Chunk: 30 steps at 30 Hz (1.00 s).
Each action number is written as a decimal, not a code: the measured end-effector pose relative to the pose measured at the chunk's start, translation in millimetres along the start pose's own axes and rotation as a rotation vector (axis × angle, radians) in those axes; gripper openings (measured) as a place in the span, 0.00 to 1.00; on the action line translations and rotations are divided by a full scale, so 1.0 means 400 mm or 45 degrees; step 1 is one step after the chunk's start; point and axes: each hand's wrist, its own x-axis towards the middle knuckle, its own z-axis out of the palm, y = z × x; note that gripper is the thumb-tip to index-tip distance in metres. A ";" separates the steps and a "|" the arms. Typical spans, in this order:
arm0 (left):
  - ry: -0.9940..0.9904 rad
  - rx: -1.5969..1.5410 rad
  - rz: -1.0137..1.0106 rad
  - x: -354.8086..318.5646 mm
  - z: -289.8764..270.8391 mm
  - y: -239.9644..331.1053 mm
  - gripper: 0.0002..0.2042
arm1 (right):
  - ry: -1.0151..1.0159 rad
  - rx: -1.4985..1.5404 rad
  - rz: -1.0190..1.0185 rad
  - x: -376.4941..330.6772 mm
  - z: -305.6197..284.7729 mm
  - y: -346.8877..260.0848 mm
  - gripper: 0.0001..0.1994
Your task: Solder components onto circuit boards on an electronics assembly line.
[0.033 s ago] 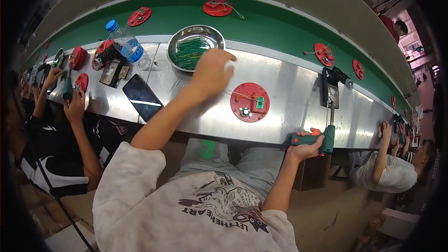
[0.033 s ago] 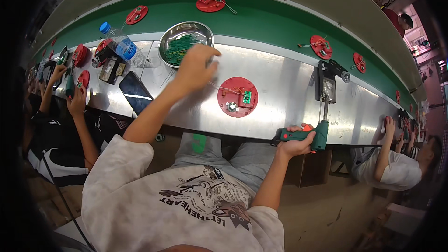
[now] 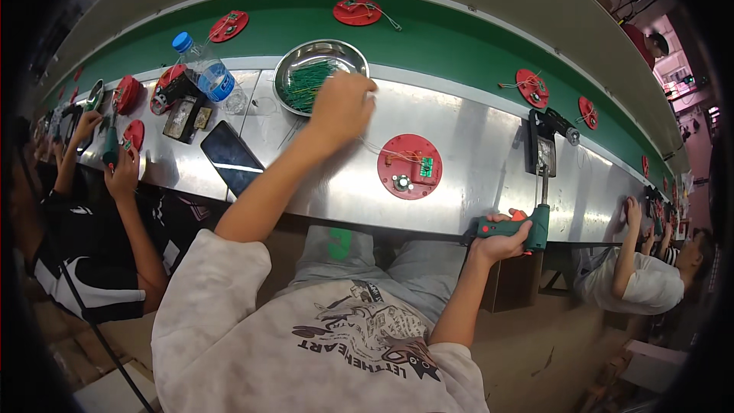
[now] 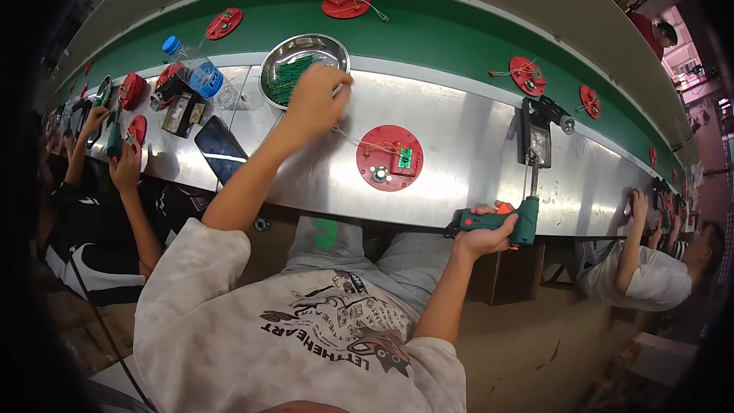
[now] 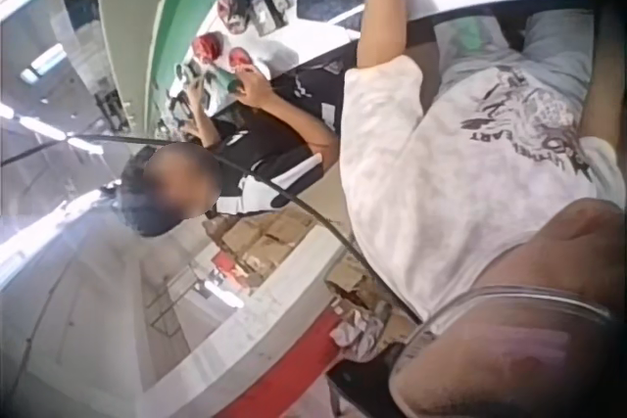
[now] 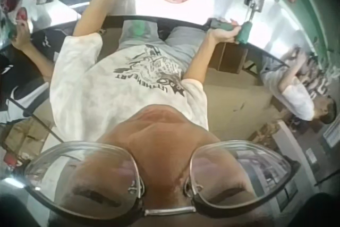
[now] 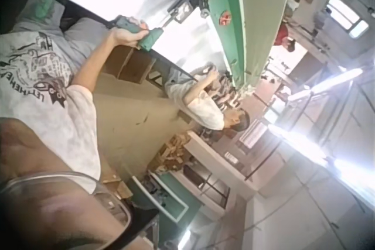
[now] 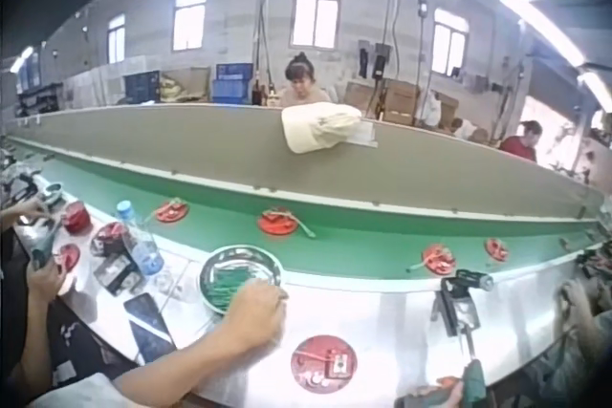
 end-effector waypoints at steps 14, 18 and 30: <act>0.030 0.147 -0.068 0.091 0.014 -0.186 0.08 | -0.046 -0.012 0.002 0.000 0.001 0.005 0.21; 0.050 -0.425 -0.144 0.078 -0.009 -0.150 0.09 | -0.117 -0.030 -0.029 -0.002 -0.011 0.005 0.20; 0.036 -0.518 0.231 -0.169 0.069 0.167 0.06 | -1.106 -0.295 -0.052 -0.089 -0.105 -0.059 0.23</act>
